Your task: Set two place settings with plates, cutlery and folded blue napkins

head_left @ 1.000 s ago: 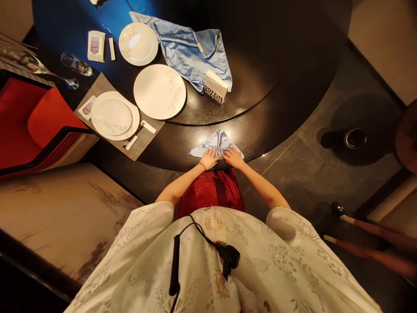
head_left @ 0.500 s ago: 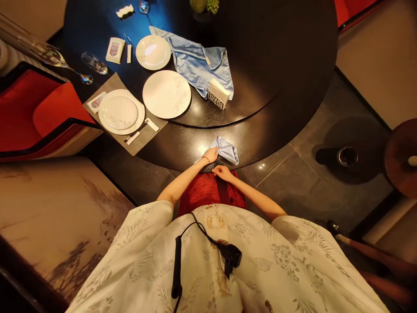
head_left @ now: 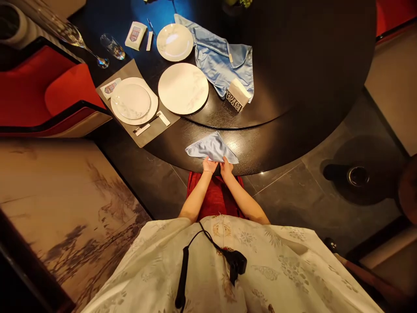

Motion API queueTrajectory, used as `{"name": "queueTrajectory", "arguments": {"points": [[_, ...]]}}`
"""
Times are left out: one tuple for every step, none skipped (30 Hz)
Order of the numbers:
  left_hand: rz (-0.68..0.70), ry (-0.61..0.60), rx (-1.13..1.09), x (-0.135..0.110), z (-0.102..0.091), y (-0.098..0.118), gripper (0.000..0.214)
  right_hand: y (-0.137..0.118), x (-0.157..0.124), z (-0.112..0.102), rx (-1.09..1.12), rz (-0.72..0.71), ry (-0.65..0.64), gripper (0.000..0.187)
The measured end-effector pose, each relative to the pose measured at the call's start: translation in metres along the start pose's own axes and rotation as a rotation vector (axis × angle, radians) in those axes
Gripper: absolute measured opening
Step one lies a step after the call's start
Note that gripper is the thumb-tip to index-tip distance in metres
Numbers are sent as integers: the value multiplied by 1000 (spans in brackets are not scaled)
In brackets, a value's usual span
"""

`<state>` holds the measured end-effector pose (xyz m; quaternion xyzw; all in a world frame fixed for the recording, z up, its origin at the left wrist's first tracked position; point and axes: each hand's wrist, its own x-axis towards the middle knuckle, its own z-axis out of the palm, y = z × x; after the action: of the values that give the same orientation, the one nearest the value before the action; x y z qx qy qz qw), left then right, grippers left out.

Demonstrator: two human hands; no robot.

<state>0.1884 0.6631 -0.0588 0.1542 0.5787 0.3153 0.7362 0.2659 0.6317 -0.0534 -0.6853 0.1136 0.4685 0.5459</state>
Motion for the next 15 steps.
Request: {"name": "queueTrajectory", "arguments": {"points": [[-7,15,6,-1,2,-5,44,4,2,-4,-12,-33,54,28],[-9,28,19,-1,3,-8,46,7,3,-10,-29,-70,95,31],[-12,52,34,-2,4,-12,47,10,4,-17,-60,-109,116,35],[-19,88,50,-2,4,-14,47,10,6,-24,-111,-152,119,40],[-33,139,69,-3,3,-15,44,10,7,-32,-188,-199,105,46],[-52,203,99,-3,0,-16,40,8,8,-40,-291,-256,73,50],[-67,270,154,-4,-5,-15,36,4,9,-47,-419,-326,28,51],[-63,329,241,-5,-13,-13,32,0,9,-52,-569,-415,-24,48],[-33,374,351,-6,-21,-10,29,-5,8,-57,-732,-524,-86,43],[26,409,468,-7,-31,-6,26,-9,7,-59,-896,-646,-163,37],[105,441,572,-8,-40,-2,24,-14,5,-59,-1052,-771,-257,32],[195,470,649,-8,-47,3,21,-17,3,-58,-1187,-885,-359,29],[285,493,697,-7,-53,8,19,-19,0,-54,-1293,-974,-461,28],[370,501,727,-6,-56,12,16,-20,-2,-48,-1359,-1032,-557,27],[453,482,755,-3,-57,17,12,-19,-4,-41,-1386,-1056,-629,25]]}}
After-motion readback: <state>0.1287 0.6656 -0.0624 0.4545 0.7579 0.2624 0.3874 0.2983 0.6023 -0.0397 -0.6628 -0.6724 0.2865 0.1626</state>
